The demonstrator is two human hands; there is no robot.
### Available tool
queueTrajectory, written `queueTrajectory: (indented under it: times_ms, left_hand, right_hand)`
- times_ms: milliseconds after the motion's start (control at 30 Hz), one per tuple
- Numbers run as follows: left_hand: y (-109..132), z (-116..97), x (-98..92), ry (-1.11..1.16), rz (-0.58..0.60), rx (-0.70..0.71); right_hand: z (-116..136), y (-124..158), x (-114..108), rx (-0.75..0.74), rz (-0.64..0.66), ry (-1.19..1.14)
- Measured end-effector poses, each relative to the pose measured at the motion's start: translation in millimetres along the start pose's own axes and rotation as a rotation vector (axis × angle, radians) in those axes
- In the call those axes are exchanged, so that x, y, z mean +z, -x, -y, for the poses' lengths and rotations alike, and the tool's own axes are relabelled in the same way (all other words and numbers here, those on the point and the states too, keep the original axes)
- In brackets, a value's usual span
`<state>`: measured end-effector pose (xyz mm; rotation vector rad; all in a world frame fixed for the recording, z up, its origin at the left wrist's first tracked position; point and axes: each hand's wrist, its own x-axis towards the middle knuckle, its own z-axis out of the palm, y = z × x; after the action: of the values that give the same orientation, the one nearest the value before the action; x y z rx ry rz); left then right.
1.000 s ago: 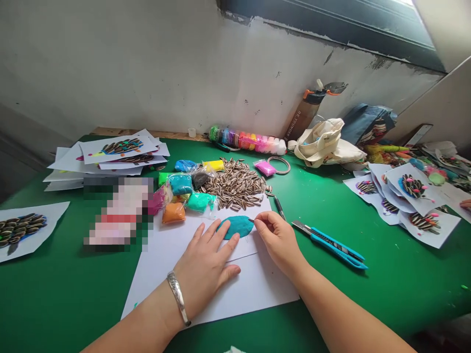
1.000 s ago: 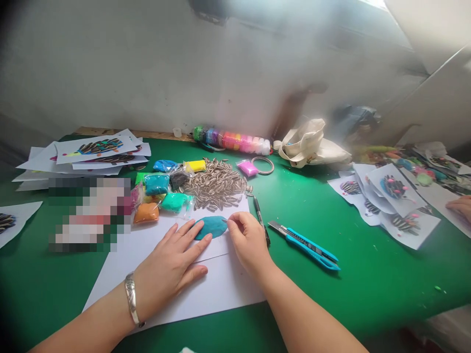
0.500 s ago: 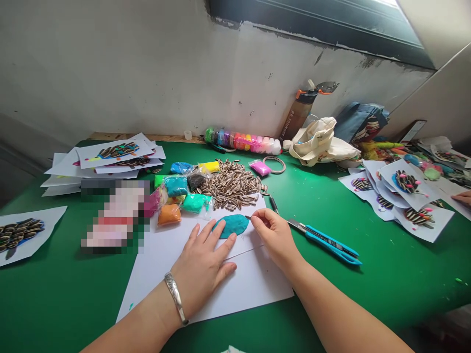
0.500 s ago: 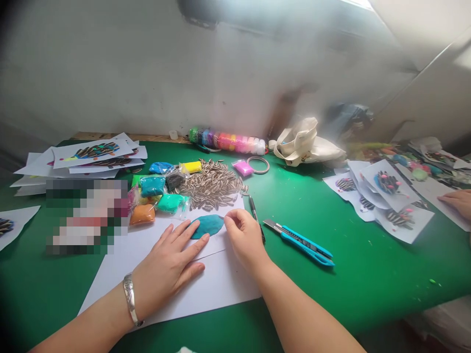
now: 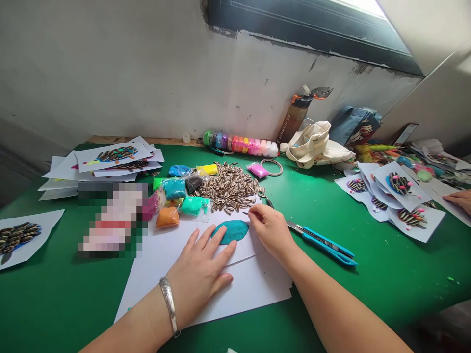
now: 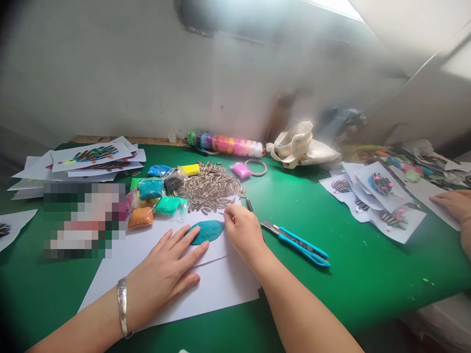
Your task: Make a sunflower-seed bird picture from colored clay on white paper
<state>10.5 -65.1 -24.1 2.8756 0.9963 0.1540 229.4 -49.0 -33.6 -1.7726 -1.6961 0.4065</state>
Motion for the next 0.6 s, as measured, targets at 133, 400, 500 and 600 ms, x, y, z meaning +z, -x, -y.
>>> queueTrajectory:
  times_ms: [133,400,500,600]
  left_hand:
    - [0,1,-0.9,0.000,0.017,0.005]
    - [7,7,5.7,0.000,-0.020,0.038]
    - [9,8,8.8,0.000,-0.050,0.037]
    - [8,8,8.5,0.016,-0.056,0.037]
  right_hand:
    - [1,-11,6,-0.027,0.013,0.095]
    - [-12,17,-4,-0.233,0.061,0.082]
    - [-17,35,-10,-0.377,0.043,0.148]
    - [-17,43,-10,-0.433,0.022,0.219]
